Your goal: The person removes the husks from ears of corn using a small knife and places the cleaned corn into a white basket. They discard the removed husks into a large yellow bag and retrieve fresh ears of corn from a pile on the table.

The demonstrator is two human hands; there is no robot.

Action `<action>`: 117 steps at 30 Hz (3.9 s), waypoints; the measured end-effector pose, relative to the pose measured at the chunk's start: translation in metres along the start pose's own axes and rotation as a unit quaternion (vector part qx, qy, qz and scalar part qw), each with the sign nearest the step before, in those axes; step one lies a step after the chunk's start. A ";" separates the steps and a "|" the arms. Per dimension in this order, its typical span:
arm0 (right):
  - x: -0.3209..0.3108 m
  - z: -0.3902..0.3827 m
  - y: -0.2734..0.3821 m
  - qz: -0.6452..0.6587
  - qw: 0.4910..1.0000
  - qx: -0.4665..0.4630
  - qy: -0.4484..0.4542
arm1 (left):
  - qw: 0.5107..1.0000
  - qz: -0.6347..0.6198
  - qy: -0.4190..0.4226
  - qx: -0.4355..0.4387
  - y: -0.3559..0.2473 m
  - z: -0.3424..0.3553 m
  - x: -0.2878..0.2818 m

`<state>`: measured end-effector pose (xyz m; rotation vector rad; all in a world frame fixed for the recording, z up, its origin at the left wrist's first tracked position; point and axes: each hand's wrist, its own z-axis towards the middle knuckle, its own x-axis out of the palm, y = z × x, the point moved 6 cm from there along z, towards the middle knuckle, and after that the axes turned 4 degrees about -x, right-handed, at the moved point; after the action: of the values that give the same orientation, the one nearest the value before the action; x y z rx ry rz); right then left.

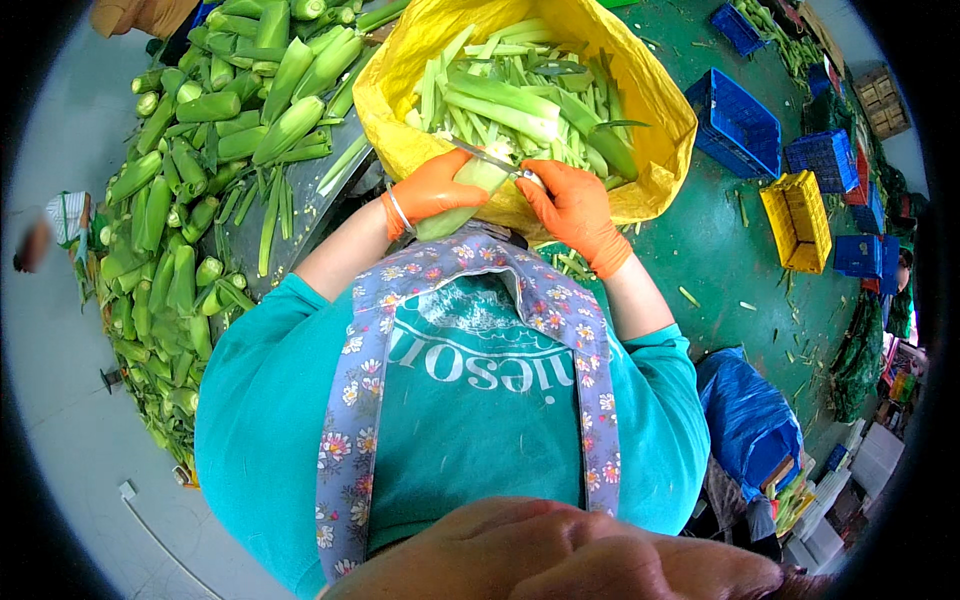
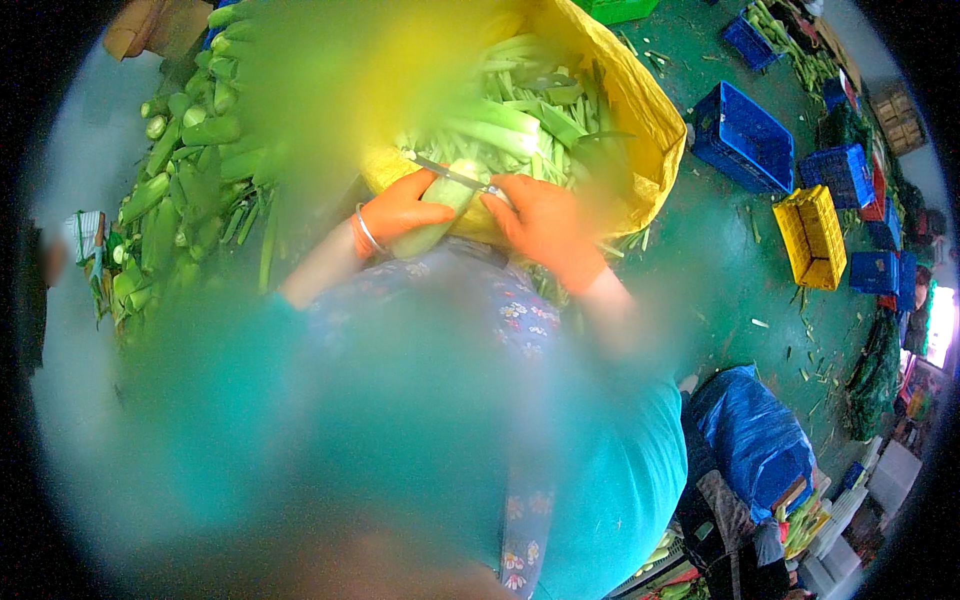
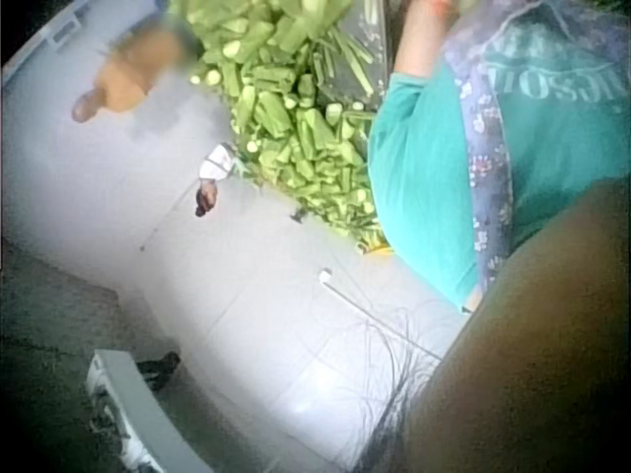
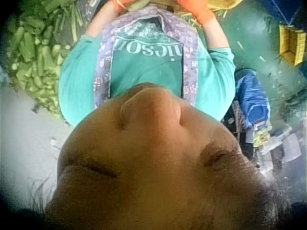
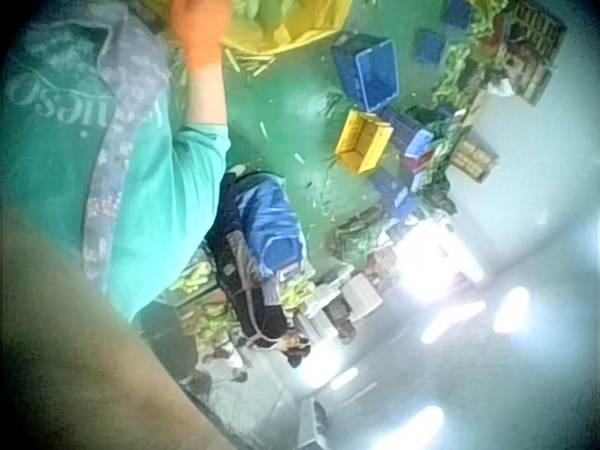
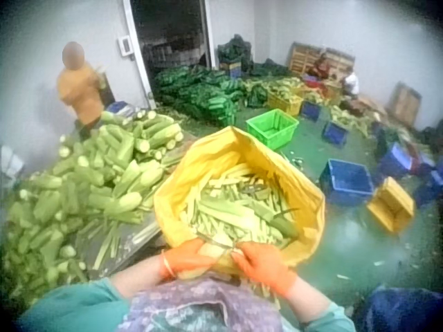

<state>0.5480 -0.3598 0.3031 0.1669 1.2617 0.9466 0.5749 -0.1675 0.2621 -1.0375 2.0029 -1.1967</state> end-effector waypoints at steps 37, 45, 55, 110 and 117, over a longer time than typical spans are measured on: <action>0.011 0.002 0.017 0.043 0.997 -0.021 0.064 | 0.996 0.078 -0.006 0.035 0.000 -0.019 -0.005; -0.027 -0.033 -0.030 -0.085 0.992 -0.024 0.093 | 0.972 0.124 -0.190 0.068 0.003 -0.022 -0.022; -0.003 0.006 0.033 0.002 0.999 -0.046 -0.007 | 0.926 0.209 -0.255 0.184 -0.018 -0.017 -0.006; 0.045 0.059 0.069 -0.202 0.971 0.104 -0.080 | 0.767 0.325 -0.544 -0.102 0.200 -0.238 -0.344; 0.086 0.071 0.075 -0.170 0.961 0.216 -0.032 | 0.733 0.373 -0.555 -0.123 0.271 -0.216 -0.393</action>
<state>0.5704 -0.2276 0.3090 0.3084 1.3714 0.3596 0.5263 0.3412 0.1447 -0.6336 1.2888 0.1903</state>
